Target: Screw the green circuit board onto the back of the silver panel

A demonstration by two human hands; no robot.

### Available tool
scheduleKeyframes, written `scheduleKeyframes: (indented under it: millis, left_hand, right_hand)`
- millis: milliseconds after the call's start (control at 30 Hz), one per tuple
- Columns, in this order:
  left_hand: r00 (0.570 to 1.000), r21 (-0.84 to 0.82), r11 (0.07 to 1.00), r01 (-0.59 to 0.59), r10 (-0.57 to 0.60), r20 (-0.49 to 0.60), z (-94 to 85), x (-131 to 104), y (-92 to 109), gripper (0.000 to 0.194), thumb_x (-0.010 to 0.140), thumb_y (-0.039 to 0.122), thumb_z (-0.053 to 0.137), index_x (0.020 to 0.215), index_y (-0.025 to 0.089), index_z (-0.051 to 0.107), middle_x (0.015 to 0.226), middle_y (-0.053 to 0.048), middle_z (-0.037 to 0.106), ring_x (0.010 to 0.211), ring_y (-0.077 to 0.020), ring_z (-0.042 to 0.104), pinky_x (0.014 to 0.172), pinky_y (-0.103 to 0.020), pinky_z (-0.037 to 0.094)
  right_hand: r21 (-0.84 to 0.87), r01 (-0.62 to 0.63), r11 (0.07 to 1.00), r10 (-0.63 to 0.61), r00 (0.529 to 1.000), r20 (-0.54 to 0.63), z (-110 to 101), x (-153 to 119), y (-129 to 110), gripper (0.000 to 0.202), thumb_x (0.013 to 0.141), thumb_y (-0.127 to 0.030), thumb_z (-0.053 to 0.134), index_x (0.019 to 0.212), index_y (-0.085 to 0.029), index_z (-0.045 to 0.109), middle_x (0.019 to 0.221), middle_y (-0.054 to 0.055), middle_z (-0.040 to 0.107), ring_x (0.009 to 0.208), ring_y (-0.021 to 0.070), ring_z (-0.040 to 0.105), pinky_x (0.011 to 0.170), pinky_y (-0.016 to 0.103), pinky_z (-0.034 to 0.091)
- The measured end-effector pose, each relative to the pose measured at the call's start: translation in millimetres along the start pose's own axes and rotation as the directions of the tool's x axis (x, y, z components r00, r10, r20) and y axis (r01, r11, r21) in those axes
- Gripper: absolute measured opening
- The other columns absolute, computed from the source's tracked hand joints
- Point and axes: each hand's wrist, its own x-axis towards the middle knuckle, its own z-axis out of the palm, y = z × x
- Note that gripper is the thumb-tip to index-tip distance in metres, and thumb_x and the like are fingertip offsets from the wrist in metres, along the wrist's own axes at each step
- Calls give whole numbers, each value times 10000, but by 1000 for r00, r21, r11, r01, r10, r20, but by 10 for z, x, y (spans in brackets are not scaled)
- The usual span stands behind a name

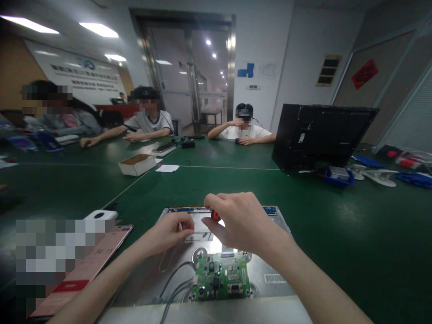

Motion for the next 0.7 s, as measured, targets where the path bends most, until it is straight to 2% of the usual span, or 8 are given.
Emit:
scheduleKeyframes:
  millis: [133,267,433,500,700]
  left_hand:
    - [998,-10,1000,-17,17,58,-9,-307,255,107,782,196,563,728,185,656,802,-20,651,752,-181,568,679,-266,386]
    - [993,-61,998,-21,28,115,207,-650,424,60,763,189,619,714,207,647,808,-11,654,752,-182,584,662,-261,388]
    - [998,-16,1000,14,-15,-63,613,-839,332,106,800,143,567,755,218,627,839,-55,664,764,-216,606,618,-277,400]
    - [995,-43,999,-12,8,-99,719,-870,268,99,810,163,578,755,227,629,806,-54,663,737,-213,611,608,-276,418]
    - [960,33,984,-175,178,-217,781,-939,197,145,848,118,539,829,227,633,829,-31,669,779,-191,631,613,-234,448]
  right_hand:
    - [12,12,1000,-11,1000,-22,-18,-12,9,128,897,-314,579,946,-197,558,791,-6,667,637,137,570,558,258,301]
    - [14,24,1000,-24,1000,-18,-13,-14,0,136,890,-313,585,958,-198,560,816,-4,680,661,145,587,560,262,300]
    - [5,35,999,-35,999,5,-8,-5,-26,141,889,-311,589,969,-197,566,823,-3,689,675,155,603,552,264,288]
    - [1,32,999,-32,999,12,-6,-4,-38,137,888,-306,593,967,-197,567,825,-4,690,677,157,607,551,262,286]
    - [2,57,998,-57,998,28,-9,-15,-69,133,892,-303,589,960,-192,561,826,1,688,679,161,614,550,260,277]
